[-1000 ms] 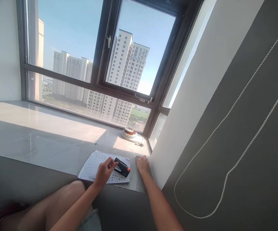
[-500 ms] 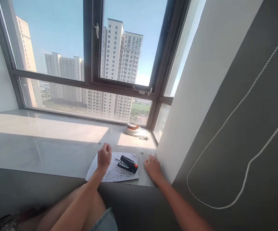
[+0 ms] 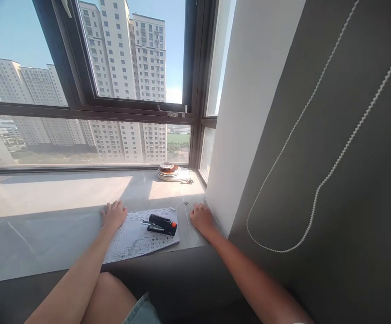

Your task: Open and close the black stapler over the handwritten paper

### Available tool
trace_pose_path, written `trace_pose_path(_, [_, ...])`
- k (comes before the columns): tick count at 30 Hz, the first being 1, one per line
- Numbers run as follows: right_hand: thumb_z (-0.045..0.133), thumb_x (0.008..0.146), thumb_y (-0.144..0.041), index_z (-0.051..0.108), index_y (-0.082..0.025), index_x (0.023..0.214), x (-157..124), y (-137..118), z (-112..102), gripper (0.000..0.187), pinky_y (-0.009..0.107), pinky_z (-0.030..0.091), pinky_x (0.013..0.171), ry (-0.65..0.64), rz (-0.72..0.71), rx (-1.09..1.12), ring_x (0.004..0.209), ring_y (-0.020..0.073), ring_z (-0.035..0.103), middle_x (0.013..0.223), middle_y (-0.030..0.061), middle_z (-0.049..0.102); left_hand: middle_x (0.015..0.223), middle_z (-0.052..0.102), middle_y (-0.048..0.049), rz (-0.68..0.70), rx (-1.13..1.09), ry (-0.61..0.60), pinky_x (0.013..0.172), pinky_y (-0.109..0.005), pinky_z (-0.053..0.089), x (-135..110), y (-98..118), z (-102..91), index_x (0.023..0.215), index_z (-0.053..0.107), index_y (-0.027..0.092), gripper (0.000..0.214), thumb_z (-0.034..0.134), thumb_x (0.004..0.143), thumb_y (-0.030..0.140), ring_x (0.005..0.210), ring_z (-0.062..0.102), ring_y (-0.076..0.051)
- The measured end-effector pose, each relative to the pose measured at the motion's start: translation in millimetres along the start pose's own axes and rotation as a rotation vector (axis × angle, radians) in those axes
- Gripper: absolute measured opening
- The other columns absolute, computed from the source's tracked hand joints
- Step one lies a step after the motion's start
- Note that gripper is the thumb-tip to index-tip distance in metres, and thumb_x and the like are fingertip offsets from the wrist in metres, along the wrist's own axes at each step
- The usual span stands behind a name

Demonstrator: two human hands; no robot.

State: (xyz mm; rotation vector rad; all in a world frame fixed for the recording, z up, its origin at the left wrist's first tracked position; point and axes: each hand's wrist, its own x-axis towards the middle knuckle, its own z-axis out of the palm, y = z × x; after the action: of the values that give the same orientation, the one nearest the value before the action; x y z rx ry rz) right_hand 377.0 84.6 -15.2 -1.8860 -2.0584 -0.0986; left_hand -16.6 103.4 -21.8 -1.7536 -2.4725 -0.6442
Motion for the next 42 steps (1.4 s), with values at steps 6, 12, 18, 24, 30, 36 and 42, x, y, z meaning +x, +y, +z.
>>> trace_pose_path(6, [0.045, 0.098, -0.021, 0.068, -0.015, 0.100, -1, 3, 2, 0.024, 0.038, 0.039, 0.085, 0.022, -0.029, -0.001, 0.096, 0.0274, 0.062, 0.104, 0.0157, 0.068, 0.116, 0.068, -0.0210, 0.139, 0.118, 0.043, 0.096, -0.050, 0.045, -10, 5, -12.7, 0.105, 0.069, 0.014, 0.036, 0.036, 0.090, 0.011, 0.117, 0.057, -0.037])
trace_pose_path(12, [0.045, 0.099, -0.021, 0.069, -0.015, 0.098, 0, 4, 2, 0.024, 0.036, 0.040, 0.085, 0.026, -0.036, 0.029, 0.098, 0.0255, 0.062, 0.103, 0.0145, 0.069, 0.095, 0.065, -0.0177, 0.136, 0.132, 0.057, 0.080, -0.040, 0.048, -18, 20, -25.0, 0.091, 0.067, 0.016, 0.031, 0.043, 0.077, 0.001, 0.097, 0.061, -0.033])
trace_pose_path(18, [0.047, 0.098, -0.022, 0.070, -0.016, 0.098, 2, 4, 5, 0.023, 0.036, 0.041, 0.087, 0.042, -0.016, 0.031, 0.100, 0.0257, 0.063, 0.105, 0.0138, 0.070, 0.113, 0.067, -0.0189, 0.023, -0.122, 0.132, 0.069, -0.039, 0.051, -22, 26, -33.1, 0.110, 0.068, 0.015, 0.036, 0.044, 0.084, 0.011, 0.083, 0.067, -0.030])
trace_pose_path(24, [0.049, 0.097, -0.021, 0.070, -0.016, 0.097, 0, 4, 2, 0.021, 0.037, 0.042, 0.089, 0.040, -0.023, 0.040, 0.102, 0.0265, 0.064, 0.105, 0.0142, 0.070, 0.101, 0.075, -0.0114, 0.062, -0.491, 0.546, 0.087, -0.039, 0.053, -65, 39, -55.4, 0.114, 0.067, 0.019, 0.033, 0.045, 0.097, 0.036, 0.090, 0.071, -0.029])
trace_pose_path(30, [0.048, 0.097, -0.021, 0.070, -0.015, 0.099, -4, 3, -3, 0.022, 0.036, 0.042, 0.088, 0.029, -0.042, 0.034, 0.104, 0.0267, 0.063, 0.106, 0.0143, 0.070, 0.096, 0.079, -0.0101, 0.151, -0.778, 0.402, 0.085, -0.038, 0.058, -116, 62, -52.1, 0.111, 0.067, 0.021, 0.036, 0.059, 0.091, 0.050, 0.090, 0.076, -0.028])
trace_pose_path(36, [0.047, 0.097, -0.020, 0.069, -0.016, 0.095, -3, 3, 4, 0.023, 0.037, 0.042, 0.087, 0.046, -0.043, 0.018, 0.100, 0.0259, 0.063, 0.104, 0.0137, 0.069, 0.093, 0.079, -0.0069, 0.322, -0.824, 0.348, 0.078, -0.034, 0.059, -127, 75, -47.7, 0.101, 0.073, 0.024, 0.033, 0.062, 0.092, 0.053, 0.084, 0.076, -0.025])
trace_pose_path(42, [0.046, 0.095, -0.015, 0.062, -0.018, 0.085, -5, 6, 5, 0.019, 0.031, 0.039, 0.077, 0.076, -0.136, 0.151, 0.088, 0.0217, 0.061, 0.091, 0.0090, 0.066, 0.094, 0.076, -0.0057, 0.319, -0.967, 0.269, 0.066, -0.034, 0.062, -130, 74, -43.7, 0.120, 0.065, 0.023, 0.042, 0.058, 0.094, 0.056, 0.078, 0.076, -0.024])
